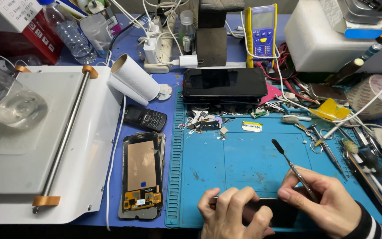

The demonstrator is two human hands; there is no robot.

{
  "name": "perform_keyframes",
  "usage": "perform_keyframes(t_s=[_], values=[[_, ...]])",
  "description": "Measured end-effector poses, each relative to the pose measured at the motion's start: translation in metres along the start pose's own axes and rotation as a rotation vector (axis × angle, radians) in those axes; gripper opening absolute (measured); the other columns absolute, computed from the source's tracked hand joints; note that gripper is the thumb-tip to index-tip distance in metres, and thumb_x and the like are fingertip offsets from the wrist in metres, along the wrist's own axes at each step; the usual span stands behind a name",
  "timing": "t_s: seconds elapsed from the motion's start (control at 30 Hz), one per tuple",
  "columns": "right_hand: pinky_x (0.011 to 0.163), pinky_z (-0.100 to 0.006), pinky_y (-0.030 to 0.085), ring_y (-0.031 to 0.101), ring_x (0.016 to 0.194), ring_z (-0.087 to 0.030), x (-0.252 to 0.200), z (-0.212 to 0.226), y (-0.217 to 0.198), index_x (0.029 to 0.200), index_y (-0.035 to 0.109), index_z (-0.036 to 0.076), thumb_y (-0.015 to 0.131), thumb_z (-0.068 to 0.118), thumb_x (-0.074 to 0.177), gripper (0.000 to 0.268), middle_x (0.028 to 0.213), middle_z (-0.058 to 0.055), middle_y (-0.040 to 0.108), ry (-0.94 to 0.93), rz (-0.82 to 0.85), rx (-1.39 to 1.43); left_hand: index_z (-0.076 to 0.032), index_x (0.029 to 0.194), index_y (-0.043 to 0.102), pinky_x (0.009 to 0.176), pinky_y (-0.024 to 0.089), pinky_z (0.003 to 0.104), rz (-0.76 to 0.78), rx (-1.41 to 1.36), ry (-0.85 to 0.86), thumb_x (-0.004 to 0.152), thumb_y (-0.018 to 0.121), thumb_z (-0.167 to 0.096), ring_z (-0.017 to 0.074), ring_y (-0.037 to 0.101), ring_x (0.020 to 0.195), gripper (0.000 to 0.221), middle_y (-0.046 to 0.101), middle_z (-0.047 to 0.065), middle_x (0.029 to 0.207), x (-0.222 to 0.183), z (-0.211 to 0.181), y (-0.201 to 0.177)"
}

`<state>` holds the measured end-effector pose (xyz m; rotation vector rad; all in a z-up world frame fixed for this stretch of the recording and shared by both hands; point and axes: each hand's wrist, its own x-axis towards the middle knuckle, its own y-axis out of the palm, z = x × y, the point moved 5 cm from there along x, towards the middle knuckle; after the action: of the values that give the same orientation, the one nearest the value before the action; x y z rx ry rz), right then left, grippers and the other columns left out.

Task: Cleaning and scraping the edges of a mobile phone screen panel using a metal tool and cloth.

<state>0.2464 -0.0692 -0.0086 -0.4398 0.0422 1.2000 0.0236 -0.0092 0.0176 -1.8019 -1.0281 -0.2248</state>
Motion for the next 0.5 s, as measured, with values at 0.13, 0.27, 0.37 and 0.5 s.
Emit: perform_keyframes(t_s=[0.13, 0.27, 0.37, 0.5], values=[[0.055, -0.032, 0.049, 0.062, 0.057, -0.02, -0.003, 0.001, -0.002, 0.079, 0.085, -0.009, 0.084, -0.004, 0.079, 0.006, 0.07, -0.014, 0.078, -0.007, -0.023, -0.029, -0.022, 0.101, 0.064, 0.1, 0.023, 0.061, 0.021, -0.026, 0.007, 0.095, 0.077, -0.033, 0.0199, 0.047, 0.11, 0.018, 0.052, 0.002, 0.115, 0.0, -0.001, -0.002], [0.054, -0.033, 0.045, 0.059, 0.057, -0.021, -0.003, -0.007, -0.009, 0.082, 0.085, -0.012, 0.083, -0.004, 0.081, 0.008, 0.069, -0.016, 0.075, 0.03, -0.032, 0.012, -0.023, 0.101, 0.063, 0.1, 0.026, 0.058, -0.051, 0.016, 0.029, 0.095, 0.076, -0.033, 0.0183, 0.049, 0.106, 0.017, 0.055, 0.0, 0.112, 0.002, -0.003, -0.006], [0.056, -0.033, 0.046, 0.06, 0.061, -0.021, -0.004, -0.009, -0.012, 0.084, 0.084, -0.013, 0.081, -0.005, 0.082, 0.009, 0.073, -0.016, 0.075, 0.005, -0.018, 0.038, -0.022, 0.102, 0.062, 0.1, 0.023, 0.059, -0.003, -0.009, 0.03, 0.098, 0.075, -0.031, 0.0189, 0.047, 0.109, 0.015, 0.053, 0.001, 0.114, 0.0, -0.002, -0.004], [0.069, -0.037, 0.058, 0.072, 0.073, -0.025, -0.002, -0.014, -0.019, 0.085, 0.083, -0.014, 0.079, -0.003, 0.083, 0.011, 0.082, -0.019, 0.081, 0.048, -0.006, 0.067, -0.022, 0.102, 0.063, 0.101, 0.022, 0.06, 0.034, -0.03, 0.028, 0.1, 0.073, -0.029, 0.0193, 0.046, 0.11, 0.012, 0.051, 0.001, 0.114, -0.002, -0.001, -0.002]])
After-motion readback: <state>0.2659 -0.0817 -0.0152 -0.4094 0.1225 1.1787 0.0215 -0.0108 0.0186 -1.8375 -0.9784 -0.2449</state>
